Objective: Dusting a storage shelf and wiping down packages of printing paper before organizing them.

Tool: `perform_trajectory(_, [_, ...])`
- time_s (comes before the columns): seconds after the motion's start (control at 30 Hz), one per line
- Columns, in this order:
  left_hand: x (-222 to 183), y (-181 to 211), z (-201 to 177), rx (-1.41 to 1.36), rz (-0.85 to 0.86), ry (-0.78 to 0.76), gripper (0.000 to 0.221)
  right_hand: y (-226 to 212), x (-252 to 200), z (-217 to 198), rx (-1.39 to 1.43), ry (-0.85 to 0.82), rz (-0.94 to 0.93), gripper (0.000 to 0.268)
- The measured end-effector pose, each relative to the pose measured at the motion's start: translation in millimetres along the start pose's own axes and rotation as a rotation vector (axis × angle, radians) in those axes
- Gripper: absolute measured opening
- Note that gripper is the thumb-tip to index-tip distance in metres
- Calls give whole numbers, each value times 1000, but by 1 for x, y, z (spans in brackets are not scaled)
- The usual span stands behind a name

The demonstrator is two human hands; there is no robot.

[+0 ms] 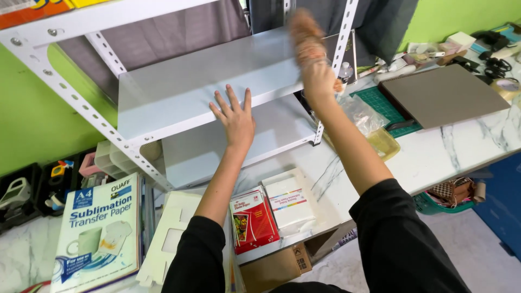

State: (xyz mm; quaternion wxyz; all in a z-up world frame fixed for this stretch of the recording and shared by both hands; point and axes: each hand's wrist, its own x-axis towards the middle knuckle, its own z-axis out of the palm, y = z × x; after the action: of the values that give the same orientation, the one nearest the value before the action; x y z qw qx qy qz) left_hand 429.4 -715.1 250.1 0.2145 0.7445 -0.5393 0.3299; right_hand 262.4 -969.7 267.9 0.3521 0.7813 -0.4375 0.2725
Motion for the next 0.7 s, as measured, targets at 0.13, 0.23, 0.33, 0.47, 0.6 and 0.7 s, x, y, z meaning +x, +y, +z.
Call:
perform_trajectory(0.13, [1,-3,6,71,3,58,84,-6,-11,-117,191,-31,-182,23])
perform_trajectory(0.23, [-3,-4,-3,50,3,15,84,14,0,-127,424,-155,-216,17])
perform_trajectory(0.33, [-5,-5,-13,-6,0,-29,88,32,22,-75,343,-331,75,16])
perform_trajectory(0.47, [0,-3,-12,5,11,-74,88,14,32,-58,97,-136,-45,13])
perform_trajectory(0.6, [-5,-5,-12,36,10,-70,88,5,35,-47,93,-119,-74,11])
perform_trajectory(0.7, [-5,-7,-14,17,12,-68,88,12,39,-25,40,-85,-29,11])
